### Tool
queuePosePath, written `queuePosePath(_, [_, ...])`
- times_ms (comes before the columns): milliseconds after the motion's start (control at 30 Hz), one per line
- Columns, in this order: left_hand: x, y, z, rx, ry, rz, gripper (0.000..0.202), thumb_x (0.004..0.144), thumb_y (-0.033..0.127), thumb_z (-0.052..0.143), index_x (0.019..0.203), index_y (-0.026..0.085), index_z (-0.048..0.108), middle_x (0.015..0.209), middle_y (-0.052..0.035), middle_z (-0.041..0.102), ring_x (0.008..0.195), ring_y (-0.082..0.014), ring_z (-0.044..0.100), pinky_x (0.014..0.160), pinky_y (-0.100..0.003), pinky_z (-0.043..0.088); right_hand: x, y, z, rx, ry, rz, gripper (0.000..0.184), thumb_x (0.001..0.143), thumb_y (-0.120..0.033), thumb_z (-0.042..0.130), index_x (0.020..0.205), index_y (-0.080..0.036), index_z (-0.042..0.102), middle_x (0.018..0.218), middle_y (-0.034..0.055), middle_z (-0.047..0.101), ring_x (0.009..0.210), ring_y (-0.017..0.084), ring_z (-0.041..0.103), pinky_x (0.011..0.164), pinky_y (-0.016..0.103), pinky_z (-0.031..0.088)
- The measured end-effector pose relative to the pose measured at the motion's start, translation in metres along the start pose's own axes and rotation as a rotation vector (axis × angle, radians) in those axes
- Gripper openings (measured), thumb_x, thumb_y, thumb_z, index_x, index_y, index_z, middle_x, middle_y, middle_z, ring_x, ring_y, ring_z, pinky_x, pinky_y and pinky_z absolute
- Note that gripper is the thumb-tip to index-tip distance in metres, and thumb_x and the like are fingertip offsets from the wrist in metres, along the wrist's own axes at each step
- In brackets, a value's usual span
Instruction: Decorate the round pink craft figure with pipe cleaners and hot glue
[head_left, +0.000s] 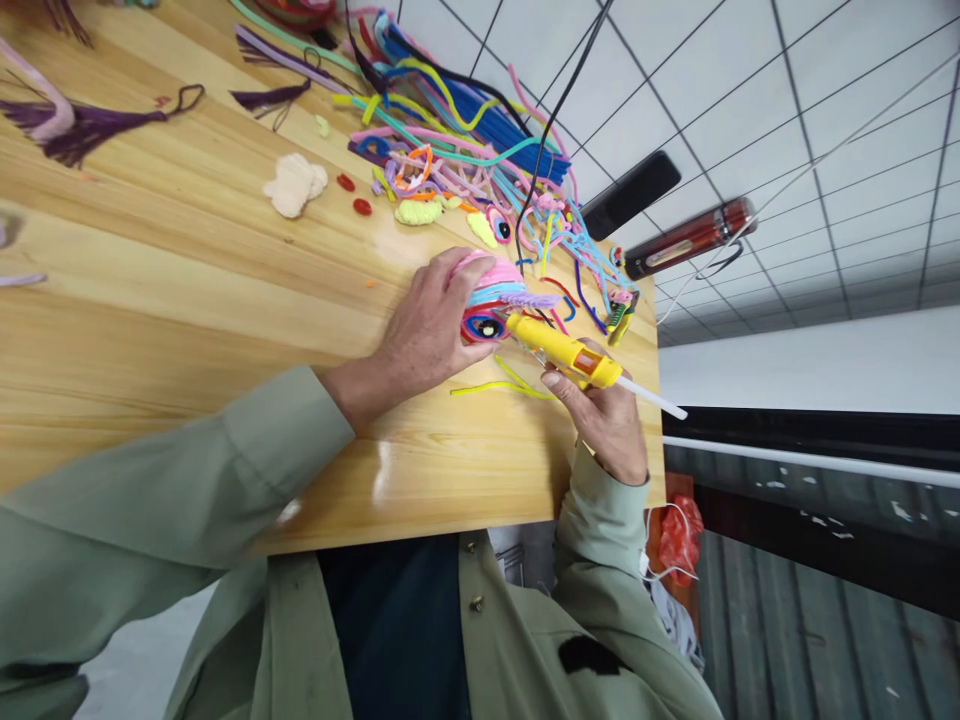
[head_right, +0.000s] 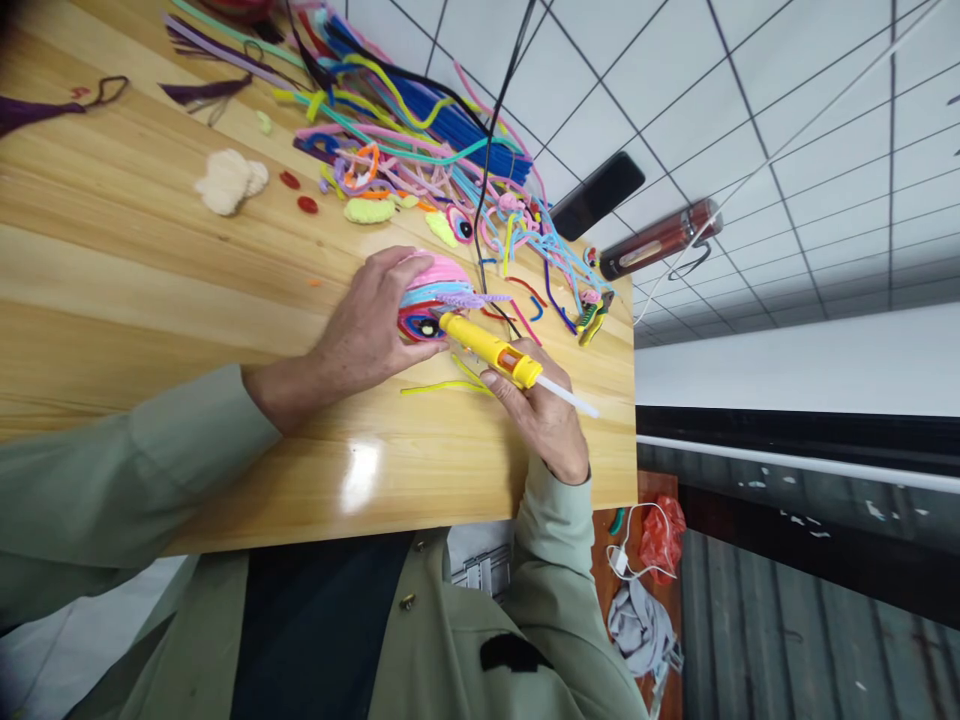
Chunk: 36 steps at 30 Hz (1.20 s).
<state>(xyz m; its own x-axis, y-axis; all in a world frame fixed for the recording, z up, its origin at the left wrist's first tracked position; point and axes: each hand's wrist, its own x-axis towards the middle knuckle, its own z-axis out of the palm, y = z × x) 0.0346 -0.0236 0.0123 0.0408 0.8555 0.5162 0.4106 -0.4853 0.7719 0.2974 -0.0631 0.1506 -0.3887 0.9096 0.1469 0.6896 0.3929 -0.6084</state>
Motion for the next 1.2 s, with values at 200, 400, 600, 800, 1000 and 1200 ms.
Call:
queuePosePath(200, [-0.0006,-0.0022,0.0017,0.004,0.002,0.006,0.101,0.091,0.042,0.107,0.178,0.039,0.054,0.185,-0.0145,0.059,0.173,-0.0477,0.058,0.15,-0.077,0.045,0.0011,-0.0024,0.0001,0.0,-0.009,0.003,0.035,0.114,-0.063,0.083,0.101,-0.031,0.079,0.097,0.0042,0.073,0.09,0.028,0.072,0.083,0.045,0.063])
queuePosePath(400, [-0.0007,-0.0007,-0.0001,0.018,0.016,0.029,0.102,0.092,0.04,0.106,0.178,0.039,0.053,0.183,-0.0158,0.061,0.172,-0.0483,0.06,0.147,-0.076,0.049,0.0015,-0.0014,0.0,-0.03,-0.007,-0.021,0.04,0.116,-0.066,0.079,0.101,-0.029,0.078,0.098,0.0047,0.073,0.09,0.027,0.072,0.082,0.044,0.063])
queuePosePath(600, [-0.0005,0.0031,-0.0035,0.032,-0.016,0.023,0.095,0.097,0.04,0.1,0.179,0.036,0.052,0.183,-0.0192,0.06,0.174,-0.0495,0.058,0.145,-0.077,0.05,0.001,0.0015,-0.0002,-0.037,-0.008,-0.059,0.039,0.119,-0.063,0.076,0.101,-0.028,0.077,0.098,0.0044,0.073,0.088,0.026,0.07,0.081,0.042,0.059])
queuePosePath(800, [-0.0004,0.0034,-0.0026,0.067,-0.009,0.019,0.098,0.097,0.04,0.101,0.18,0.038,0.05,0.184,-0.017,0.06,0.174,-0.0482,0.059,0.147,-0.077,0.048,0.0008,0.002,-0.0003,-0.061,-0.004,-0.06,0.041,0.118,-0.066,0.075,0.103,-0.028,0.077,0.099,0.0047,0.074,0.09,0.027,0.071,0.083,0.043,0.059])
queuePosePath(1000, [-0.0004,0.0035,-0.0037,0.055,-0.027,0.01,0.099,0.096,0.037,0.102,0.18,0.037,0.05,0.185,-0.0178,0.059,0.175,-0.0493,0.057,0.147,-0.077,0.048,0.0007,0.0032,0.0002,-0.058,0.004,-0.046,0.041,0.117,-0.067,0.076,0.106,-0.028,0.079,0.1,0.0056,0.075,0.091,0.028,0.072,0.084,0.044,0.061])
queuePosePath(1200, [-0.0002,0.0046,-0.0037,0.069,-0.017,0.027,0.098,0.097,0.038,0.101,0.18,0.036,0.049,0.184,-0.0185,0.06,0.174,-0.048,0.058,0.147,-0.076,0.048,-0.0007,0.0057,0.0002,-0.06,0.004,-0.028,0.039,0.117,-0.067,0.077,0.109,-0.028,0.081,0.103,0.0064,0.078,0.094,0.029,0.074,0.086,0.045,0.064])
